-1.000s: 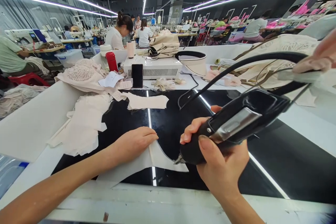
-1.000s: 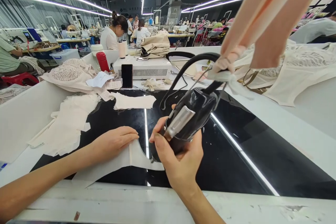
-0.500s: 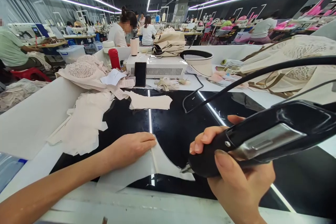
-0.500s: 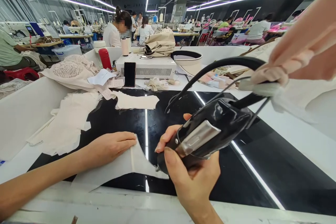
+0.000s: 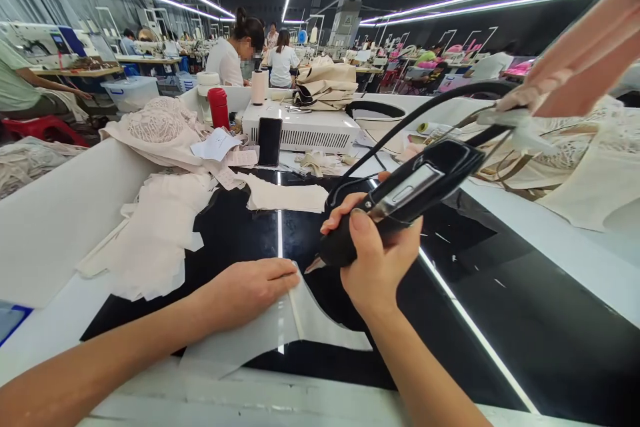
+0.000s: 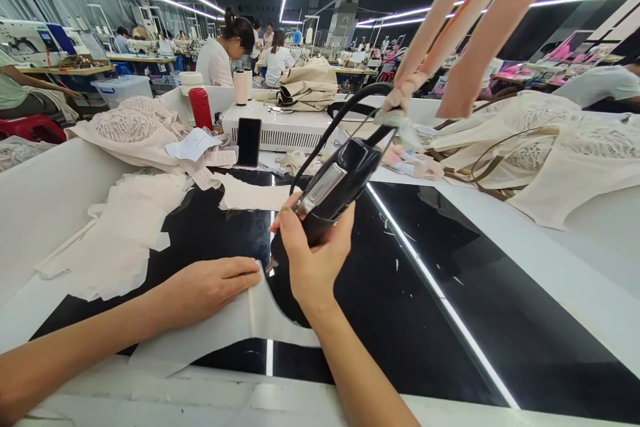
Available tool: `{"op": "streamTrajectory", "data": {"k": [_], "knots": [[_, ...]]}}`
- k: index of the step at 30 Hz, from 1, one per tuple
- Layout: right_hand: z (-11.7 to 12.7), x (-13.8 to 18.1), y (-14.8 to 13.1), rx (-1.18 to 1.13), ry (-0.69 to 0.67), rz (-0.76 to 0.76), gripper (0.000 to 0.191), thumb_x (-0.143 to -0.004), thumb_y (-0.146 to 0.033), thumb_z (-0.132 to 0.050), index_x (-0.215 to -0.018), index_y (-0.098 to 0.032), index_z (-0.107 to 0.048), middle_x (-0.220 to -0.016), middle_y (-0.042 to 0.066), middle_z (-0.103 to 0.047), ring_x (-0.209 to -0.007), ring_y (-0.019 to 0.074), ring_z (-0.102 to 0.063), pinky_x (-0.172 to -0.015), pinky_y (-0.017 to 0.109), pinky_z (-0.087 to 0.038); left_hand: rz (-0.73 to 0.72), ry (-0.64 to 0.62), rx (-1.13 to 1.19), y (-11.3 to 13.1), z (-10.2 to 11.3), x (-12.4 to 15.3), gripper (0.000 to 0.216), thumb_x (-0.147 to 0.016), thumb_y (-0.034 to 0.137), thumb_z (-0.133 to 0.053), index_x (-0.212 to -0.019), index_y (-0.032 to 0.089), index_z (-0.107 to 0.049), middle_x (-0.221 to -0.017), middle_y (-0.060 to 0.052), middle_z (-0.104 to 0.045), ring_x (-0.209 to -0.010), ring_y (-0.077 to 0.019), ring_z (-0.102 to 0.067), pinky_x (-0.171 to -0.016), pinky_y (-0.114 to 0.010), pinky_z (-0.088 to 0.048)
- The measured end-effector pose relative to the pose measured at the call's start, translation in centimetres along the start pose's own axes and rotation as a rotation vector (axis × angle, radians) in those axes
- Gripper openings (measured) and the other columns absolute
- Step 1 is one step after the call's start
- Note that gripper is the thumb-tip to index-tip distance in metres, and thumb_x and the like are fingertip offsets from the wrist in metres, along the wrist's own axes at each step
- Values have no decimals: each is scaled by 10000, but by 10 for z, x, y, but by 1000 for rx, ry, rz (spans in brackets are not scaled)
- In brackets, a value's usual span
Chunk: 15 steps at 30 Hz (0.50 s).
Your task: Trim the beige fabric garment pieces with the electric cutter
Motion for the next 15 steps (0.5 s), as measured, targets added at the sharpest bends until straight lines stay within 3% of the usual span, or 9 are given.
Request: {"op": "streamTrajectory", "data": {"k": [15], "knots": [[-4,4,6,42,-34,21,289,-871,-250,-737,-1084,-276,-544,-796,-76,-668,-566,115,-632,-571,280,-572,-17,46,-37,3,0,-1,353,-1052,30,-391,-1311,131,-608,-1348,-143,-695,-1217,-211,-717,-1009,-303,-625]]}}
Point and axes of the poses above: each hand's wrist, its own x-axis away from the middle knuckle, its own z-axis out of the back of the hand, y = z × x, the point moved 2 cm from there along -x, towards the middle knuckle
